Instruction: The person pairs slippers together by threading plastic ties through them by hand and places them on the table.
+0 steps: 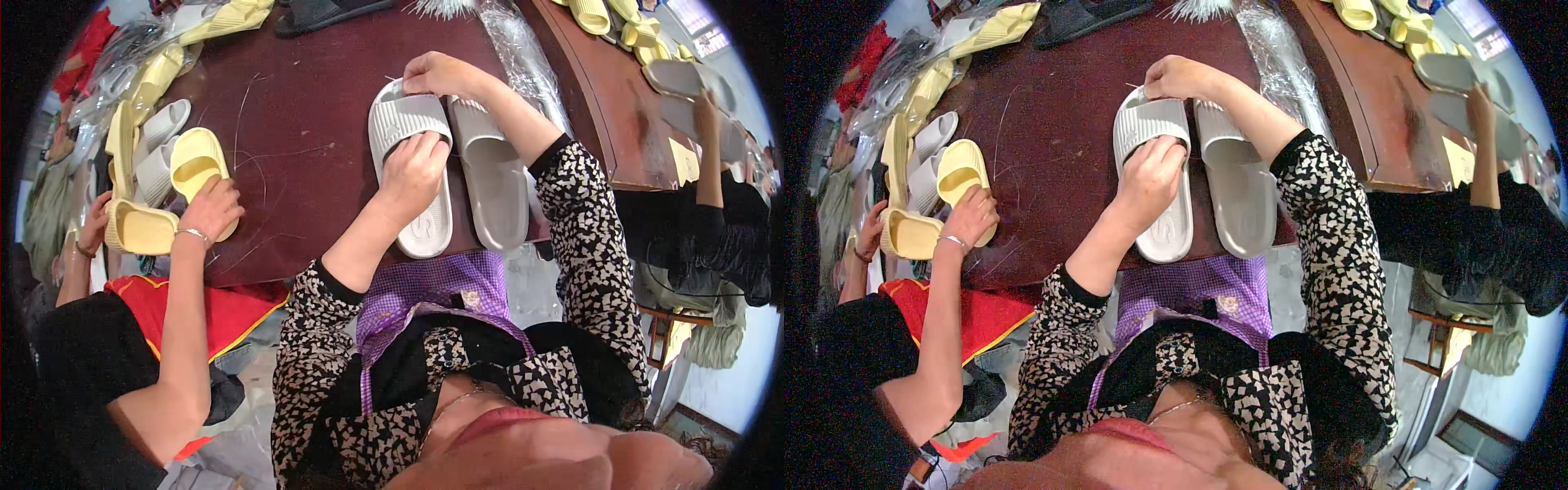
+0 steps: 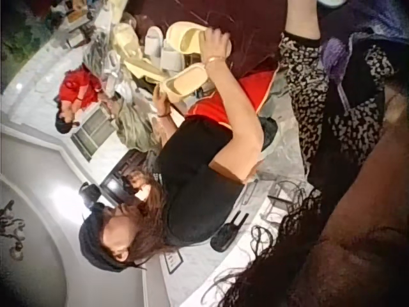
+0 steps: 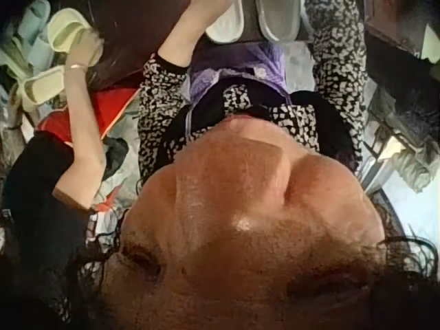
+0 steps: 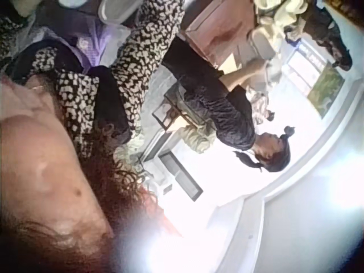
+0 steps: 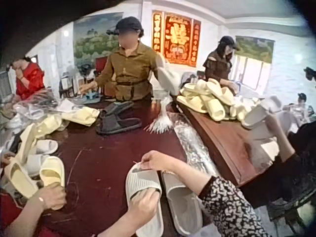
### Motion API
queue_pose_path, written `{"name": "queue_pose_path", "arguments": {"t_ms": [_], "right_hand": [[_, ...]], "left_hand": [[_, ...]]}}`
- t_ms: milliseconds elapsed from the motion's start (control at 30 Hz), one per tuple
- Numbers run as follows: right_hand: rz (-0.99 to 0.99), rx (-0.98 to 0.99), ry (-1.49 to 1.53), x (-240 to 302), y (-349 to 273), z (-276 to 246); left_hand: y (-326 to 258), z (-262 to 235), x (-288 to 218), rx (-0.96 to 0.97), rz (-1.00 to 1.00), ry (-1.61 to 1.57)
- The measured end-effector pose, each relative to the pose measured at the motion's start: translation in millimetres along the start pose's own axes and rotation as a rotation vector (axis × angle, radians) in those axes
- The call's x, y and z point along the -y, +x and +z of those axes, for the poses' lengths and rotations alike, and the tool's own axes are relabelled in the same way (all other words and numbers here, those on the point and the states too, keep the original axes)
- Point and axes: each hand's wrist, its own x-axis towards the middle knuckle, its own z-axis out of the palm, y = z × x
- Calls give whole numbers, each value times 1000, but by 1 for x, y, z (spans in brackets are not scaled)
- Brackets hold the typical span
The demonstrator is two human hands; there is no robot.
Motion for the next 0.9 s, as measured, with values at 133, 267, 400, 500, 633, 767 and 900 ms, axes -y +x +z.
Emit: {"name": "queue_pose_path", "arguments": {"t_ms": [133, 267, 400, 500, 633, 767, 900], "right_hand": [[-38, -19, 325, -15, 9, 6], [-67, 1, 272, -14, 16, 11], [-178, 15, 267, -4, 13, 20], [-101, -11, 522, -10, 8, 20], [-187, -115, 628, -19, 3, 11], [-279, -337, 677, -6, -13, 1], [-352, -427, 767, -17, -35, 6]], "left_hand": [[4, 1, 1, -14, -1, 4], [3, -3, 3, -49, 14, 10], [-6, -2, 5, -72, 48, 68], [-6, 8, 3, -120, 58, 32], [0, -1, -3, -100, 22, 19], [4, -18, -2, -134, 102, 30], [19, -20, 1, -304, -110, -147]]}}
